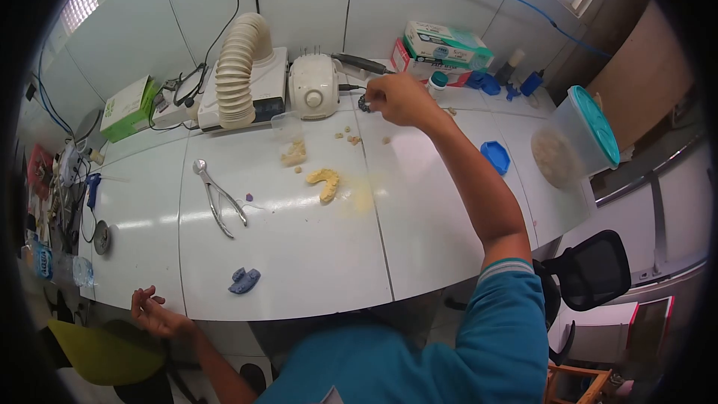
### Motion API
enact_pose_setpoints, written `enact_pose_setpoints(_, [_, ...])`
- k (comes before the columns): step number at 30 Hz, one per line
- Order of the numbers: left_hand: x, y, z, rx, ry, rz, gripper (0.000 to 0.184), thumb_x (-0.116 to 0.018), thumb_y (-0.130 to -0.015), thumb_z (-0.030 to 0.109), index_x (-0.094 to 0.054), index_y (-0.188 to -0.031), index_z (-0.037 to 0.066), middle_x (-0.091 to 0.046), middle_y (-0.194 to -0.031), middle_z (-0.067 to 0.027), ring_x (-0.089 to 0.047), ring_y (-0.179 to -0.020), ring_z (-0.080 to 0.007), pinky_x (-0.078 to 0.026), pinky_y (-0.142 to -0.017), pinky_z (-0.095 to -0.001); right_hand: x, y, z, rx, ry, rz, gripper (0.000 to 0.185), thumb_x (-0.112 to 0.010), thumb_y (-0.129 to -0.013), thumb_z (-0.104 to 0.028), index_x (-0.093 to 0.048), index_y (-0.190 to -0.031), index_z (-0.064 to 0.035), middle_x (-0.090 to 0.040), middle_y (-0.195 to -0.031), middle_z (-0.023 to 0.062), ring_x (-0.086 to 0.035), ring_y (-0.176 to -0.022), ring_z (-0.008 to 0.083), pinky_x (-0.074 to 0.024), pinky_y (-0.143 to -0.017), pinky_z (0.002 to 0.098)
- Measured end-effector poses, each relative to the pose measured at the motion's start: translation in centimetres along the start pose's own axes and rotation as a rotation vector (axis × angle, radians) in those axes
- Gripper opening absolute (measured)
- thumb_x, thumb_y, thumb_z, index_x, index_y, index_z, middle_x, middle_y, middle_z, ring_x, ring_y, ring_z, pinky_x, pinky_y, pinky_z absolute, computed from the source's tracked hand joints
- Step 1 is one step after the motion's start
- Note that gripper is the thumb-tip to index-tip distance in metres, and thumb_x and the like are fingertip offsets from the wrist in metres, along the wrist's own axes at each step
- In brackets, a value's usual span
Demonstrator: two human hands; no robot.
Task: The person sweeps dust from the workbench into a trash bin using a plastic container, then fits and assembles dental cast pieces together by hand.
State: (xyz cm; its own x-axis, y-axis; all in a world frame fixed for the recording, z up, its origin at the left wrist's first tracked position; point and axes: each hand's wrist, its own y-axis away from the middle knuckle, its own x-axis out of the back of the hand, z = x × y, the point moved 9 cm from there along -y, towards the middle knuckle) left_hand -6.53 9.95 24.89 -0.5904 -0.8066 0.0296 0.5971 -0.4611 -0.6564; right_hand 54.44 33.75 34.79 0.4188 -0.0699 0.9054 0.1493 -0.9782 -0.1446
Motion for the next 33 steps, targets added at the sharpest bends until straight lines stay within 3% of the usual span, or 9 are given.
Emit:
enact_pose_setpoints(6, [0.0, 0.0, 0.6, -0.032, -0.007, -0.042, 0.035, -0.049, -0.112, 0.021, -0.057, -0.138, -0.001, -0.065, -0.119, -0.0109, -0.063, -0.102, -0.0208, -0.043, -0.08, -0.0333, -2.5, 5.5, 0.4, 0.014, 0.053, -0.133, 0.013, -0.079, -0.087, -0.002, -0.078, -0.1, -0.002, -0.079, -0.096, 0.0167, -0.076, -0.093, 0.0347, -0.0581, -0.084, 0.0438])
enact_pose_setpoints(16, [-0.1, -0.2, 0.5, -0.027, 0.038, -0.055, 0.034, -0.05, -0.112, 0.017, -0.056, -0.14, -0.002, -0.066, -0.118, -0.011, -0.063, -0.102, -0.0197, -0.043, -0.08, -0.0328, -4.3, 0.2, 1.1, 0.088, -0.126, 0.098, 0.019, -0.076, -0.09, 0.001, -0.079, -0.109, -0.0014, -0.081, -0.102, 0.0184, -0.078, -0.094, 0.0349, -0.0593, -0.086, 0.0436])
enact_pose_setpoints(19, [0.2, -0.2, -0.2, -0.022, 0.021, -0.049, 0.032, -0.049, -0.113, 0.015, -0.057, -0.139, -0.002, -0.066, -0.118, -0.0109, -0.063, -0.101, -0.0185, -0.043, -0.08, -0.0318, -4.2, 0.4, -0.2, 0.085, -0.09, 0.116, 0.023, -0.075, -0.093, 0.001, -0.079, -0.114, -0.0044, -0.08, -0.114, 0.0145, -0.075, -0.107, 0.0325, -0.0582, -0.093, 0.043])
enact_pose_setpoints(22, [0.1, -0.1, -0.1, -0.016, 0.02, -0.042, 0.031, -0.048, -0.113, 0.013, -0.058, -0.138, -0.002, -0.066, -0.118, -0.0105, -0.063, -0.1, -0.018, -0.043, -0.079, -0.0312, -4.2, 2.5, -3.9, 0.192, -0.063, -0.085, 0.027, -0.072, -0.095, 0.001, -0.08, -0.118, -0.0087, -0.075, -0.128, 0.0084, -0.068, -0.122, 0.0285, -0.0557, -0.101, 0.0412])
enact_pose_setpoints(25, [0.1, -0.1, 0.0, 0.003, 0.018, -0.033, 0.029, -0.048, -0.112, 0.011, -0.058, -0.136, -0.002, -0.066, -0.116, -0.0102, -0.064, -0.099, -0.0182, -0.043, -0.079, -0.0312, -5.5, 3.8, -5.8, 0.387, 0.082, -0.158, 0.032, -0.07, -0.095, 0.007, -0.08, -0.12, -0.0097, -0.071, -0.133, 0.0063, -0.063, -0.128, 0.0274, -0.0545, -0.104, 0.0393])
enact_pose_setpoints(28, [0.0, -0.2, 0.3, 0.003, 0.033, -0.039, 0.029, -0.048, -0.112, 0.009, -0.059, -0.136, -0.002, -0.067, -0.115, -0.0098, -0.064, -0.099, -0.0186, -0.043, -0.079, -0.0313, -6.9, 2.7, -5.0, 0.386, 0.116, -0.219, 0.03, -0.072, -0.096, 0.001, -0.08, -0.121, -0.0131, -0.071, -0.133, 0.0029, -0.064, -0.124, 0.0253, -0.0536, -0.105, 0.0389])
enact_pose_setpoints(33, [0.1, -0.3, -0.1, -0.009, 0.06, -0.037, 0.03, -0.049, -0.11, 0.007, -0.058, -0.136, -0.002, -0.067, -0.114, -0.0092, -0.064, -0.1, -0.0188, -0.042, -0.078, -0.0309, -6.0, 1.9, -4.9, 0.429, 0.012, -0.063, 0.03, -0.074, -0.095, 0.0, -0.079, -0.122, -0.0123, -0.072, -0.131, 0.0045, -0.063, -0.122, 0.0264, -0.0523, -0.106, 0.0403])
